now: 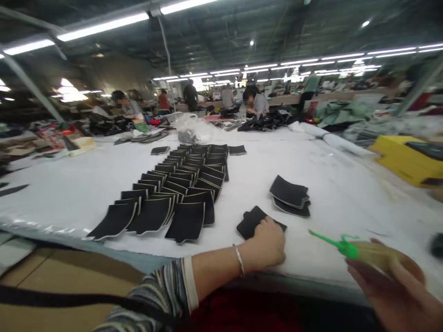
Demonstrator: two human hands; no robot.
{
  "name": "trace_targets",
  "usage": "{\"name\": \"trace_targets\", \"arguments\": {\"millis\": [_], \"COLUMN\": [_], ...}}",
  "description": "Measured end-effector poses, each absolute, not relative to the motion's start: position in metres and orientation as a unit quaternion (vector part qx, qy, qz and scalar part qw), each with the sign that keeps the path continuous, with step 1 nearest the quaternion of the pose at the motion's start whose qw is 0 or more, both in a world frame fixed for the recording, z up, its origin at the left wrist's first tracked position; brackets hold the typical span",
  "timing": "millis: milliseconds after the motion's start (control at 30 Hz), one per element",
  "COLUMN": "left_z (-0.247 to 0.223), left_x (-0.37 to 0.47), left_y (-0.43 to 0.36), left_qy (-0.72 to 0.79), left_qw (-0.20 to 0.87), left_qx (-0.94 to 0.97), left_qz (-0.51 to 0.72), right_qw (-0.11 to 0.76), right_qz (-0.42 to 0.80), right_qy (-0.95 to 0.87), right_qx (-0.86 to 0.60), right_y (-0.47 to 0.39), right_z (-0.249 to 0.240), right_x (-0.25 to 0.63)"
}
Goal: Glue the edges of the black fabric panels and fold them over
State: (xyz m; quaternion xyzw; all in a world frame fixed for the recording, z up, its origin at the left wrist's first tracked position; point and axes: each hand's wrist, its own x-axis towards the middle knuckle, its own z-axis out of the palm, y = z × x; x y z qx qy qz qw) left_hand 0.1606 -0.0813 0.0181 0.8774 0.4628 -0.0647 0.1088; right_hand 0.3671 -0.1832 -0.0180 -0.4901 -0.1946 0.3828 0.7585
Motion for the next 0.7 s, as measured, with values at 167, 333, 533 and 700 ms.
{"name": "trace_targets", "arguments": {"millis": [167,333,533,700], "left_z": [0.017,0.015,0.006,0.000], "left_x": [0.160,0.142,0.137,0.141], "left_y": [-0.077,-0.060,-0.050,-0.047], "left_qy": [0.429,0.375,0.367,0.375], "left_qw": [0.078,0.080,0.106,0.117], "left_qx": [0.896,0.920,0.922,0.919], "left_qz": [-0.086,-0.082,-0.066,-0.045], "right_qw": [0.756,0.774,0.746,0.651], "right_qz": [0.415,0.376,0.281,0.180], "right_qy": [-0.121,-0.155,-0.297,-0.430], "right_qx": [-0.491,-0.486,-0.526,-0.599], "right_y": [-0.188,-0.194,-0.185,-0.172], "right_z": [0.016,0.019,0.022,0.020], "right_x": [0.344,0.341,0.322,0.318]}}
